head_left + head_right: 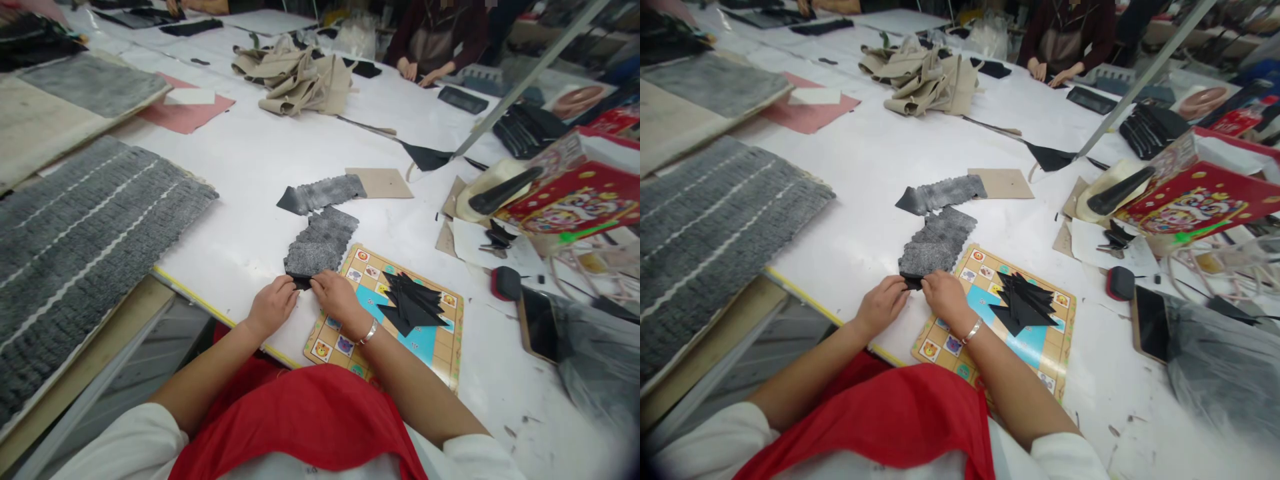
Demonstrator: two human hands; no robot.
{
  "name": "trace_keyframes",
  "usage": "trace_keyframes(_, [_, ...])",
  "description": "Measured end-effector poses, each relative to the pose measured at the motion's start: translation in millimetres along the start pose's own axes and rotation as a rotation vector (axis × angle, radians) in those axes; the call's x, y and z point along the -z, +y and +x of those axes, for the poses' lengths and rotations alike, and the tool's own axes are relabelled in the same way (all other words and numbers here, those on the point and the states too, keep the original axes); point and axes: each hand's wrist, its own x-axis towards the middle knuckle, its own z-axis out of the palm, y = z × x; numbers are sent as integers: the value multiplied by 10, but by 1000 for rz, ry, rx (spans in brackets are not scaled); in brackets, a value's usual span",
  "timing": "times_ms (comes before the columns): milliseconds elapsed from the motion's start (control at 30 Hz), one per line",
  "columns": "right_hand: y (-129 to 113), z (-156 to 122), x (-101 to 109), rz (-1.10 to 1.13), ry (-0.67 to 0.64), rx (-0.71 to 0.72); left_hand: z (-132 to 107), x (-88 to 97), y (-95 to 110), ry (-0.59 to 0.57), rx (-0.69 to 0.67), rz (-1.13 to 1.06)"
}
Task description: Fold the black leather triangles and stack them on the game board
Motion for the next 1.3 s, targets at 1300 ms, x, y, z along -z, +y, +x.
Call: trace_keyframes(1300, [192, -944, 170, -150, 32, -214, -78, -91, 749, -308, -309, 67])
